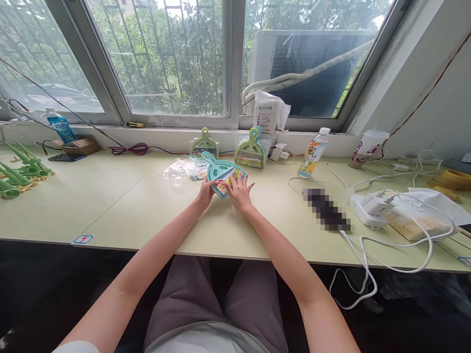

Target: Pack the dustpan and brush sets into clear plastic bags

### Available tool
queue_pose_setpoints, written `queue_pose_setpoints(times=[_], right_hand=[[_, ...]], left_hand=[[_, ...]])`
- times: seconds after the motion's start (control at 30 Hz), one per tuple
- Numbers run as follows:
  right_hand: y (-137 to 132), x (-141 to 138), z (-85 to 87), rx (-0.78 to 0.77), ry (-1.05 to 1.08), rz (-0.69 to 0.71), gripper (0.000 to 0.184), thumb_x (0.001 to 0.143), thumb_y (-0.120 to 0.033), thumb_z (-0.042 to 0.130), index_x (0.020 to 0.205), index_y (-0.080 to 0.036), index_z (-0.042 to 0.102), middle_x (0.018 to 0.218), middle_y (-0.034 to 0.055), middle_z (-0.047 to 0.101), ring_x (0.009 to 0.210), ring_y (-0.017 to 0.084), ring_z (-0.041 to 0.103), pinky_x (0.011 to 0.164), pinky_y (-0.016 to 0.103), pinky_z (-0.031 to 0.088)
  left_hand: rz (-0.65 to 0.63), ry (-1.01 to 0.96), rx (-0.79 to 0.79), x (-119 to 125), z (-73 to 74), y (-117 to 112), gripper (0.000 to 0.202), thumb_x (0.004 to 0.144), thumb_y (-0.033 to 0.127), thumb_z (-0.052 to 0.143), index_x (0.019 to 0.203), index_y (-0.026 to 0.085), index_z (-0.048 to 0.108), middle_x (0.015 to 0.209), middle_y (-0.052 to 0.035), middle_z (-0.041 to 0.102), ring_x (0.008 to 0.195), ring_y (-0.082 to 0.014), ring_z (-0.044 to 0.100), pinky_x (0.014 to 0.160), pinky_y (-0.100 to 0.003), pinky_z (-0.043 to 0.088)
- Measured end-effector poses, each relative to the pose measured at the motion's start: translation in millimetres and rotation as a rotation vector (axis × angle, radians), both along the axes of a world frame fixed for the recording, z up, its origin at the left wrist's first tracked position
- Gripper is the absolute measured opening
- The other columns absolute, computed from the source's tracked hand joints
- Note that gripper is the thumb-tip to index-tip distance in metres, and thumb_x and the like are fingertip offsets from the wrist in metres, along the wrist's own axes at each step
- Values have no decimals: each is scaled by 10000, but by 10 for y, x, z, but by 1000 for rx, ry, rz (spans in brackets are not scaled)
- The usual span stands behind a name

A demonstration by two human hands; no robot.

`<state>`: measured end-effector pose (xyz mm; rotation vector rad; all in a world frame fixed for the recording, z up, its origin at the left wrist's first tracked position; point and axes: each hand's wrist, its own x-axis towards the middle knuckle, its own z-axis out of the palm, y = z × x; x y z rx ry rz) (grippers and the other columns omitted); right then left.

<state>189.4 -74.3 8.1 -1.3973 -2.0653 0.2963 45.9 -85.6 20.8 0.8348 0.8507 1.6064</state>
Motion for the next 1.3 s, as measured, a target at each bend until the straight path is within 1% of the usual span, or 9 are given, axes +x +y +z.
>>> queue_pose_setpoints(times=[0.17, 0.37, 0.6, 0.77, 0.83, 0.97, 1.1, 1.2, 1.3], right_hand=[[7, 39, 21, 106, -22, -5, 732, 916, -676, 150, 1393, -229, 479, 1606, 91, 117, 1465, 363, -86, 1072, 708, -8], [41, 18, -31, -52, 101, -52, 794, 838, -759, 295, 1398, -210, 420, 1599, 144, 113, 1465, 381, -45, 1054, 732, -12], [59, -1, -40, -83, 231, -142, 763, 784, -784, 377, 1247, -186, 478, 1596, 173, 70, 1463, 379, -62, 1049, 737, 2], [57, 7, -19, -129, 253, -140, 758, 774, -783, 397, 1232, -185, 477, 1589, 182, 95, 1462, 377, -70, 1056, 727, -4], [51, 12, -10, -133, 253, -130, 748, 777, -780, 397, 1236, -194, 471, 1591, 175, 94, 1464, 373, -65, 1057, 725, -9], [35, 19, 11, -119, 218, -138, 743, 781, -776, 399, 1215, -177, 472, 1587, 188, 105, 1466, 358, -70, 1063, 714, -35], [28, 16, 19, -93, 206, -140, 705, 792, -769, 378, 1160, -176, 480, 1578, 202, 125, 1468, 343, -77, 1055, 716, -51], [37, 24, 13, -43, 241, -142, 643, 813, -743, 368, 1139, -200, 476, 1579, 182, 134, 1470, 324, -83, 1054, 718, -49], [74, 72, 0, 40, 349, -220, 573, 847, -700, 356, 1156, -228, 451, 1575, 148, 164, 1478, 298, -22, 1079, 701, 2]], left_hand=[[-33, -11, 26, -18, -26, 10, 515, 617, 159, 700, 1094, 210, 511, 944, -25, 643, 791, -163, 623, 702, -292, 497], [-68, 14, 37, -5, -33, 9, 488, 644, 207, 736, 1078, 209, 512, 952, -28, 641, 779, -156, 622, 702, -303, 499], [-131, 35, 47, 31, -44, 1, 512, 658, 206, 757, 1100, 208, 498, 952, -38, 653, 820, -162, 637, 747, -308, 502], [-148, 59, 57, 46, -42, -13, 516, 662, 262, 775, 1101, 210, 510, 987, -51, 641, 835, -167, 632, 743, -307, 499], [-144, 72, 52, 45, -43, -13, 529, 645, 228, 766, 1110, 213, 514, 978, -46, 639, 827, -165, 628, 742, -304, 495], [-117, 94, 54, 33, -59, 0, 517, 603, 124, 685, 1084, 210, 517, 902, -20, 631, 787, -151, 612, 722, -289, 487], [-84, 67, 62, 15, -64, 17, 466, 589, 101, 624, 1031, 203, 519, 863, -9, 614, 742, -137, 588, 684, -271, 484], [-75, 50, 57, 7, -49, 21, 484, 588, 104, 617, 1051, 205, 519, 893, -22, 623, 789, -159, 601, 712, -290, 497], [-76, 31, 60, 4, -27, 20, 517, 590, 108, 620, 1086, 212, 516, 915, -31, 631, 847, -190, 619, 748, -320, 513]])
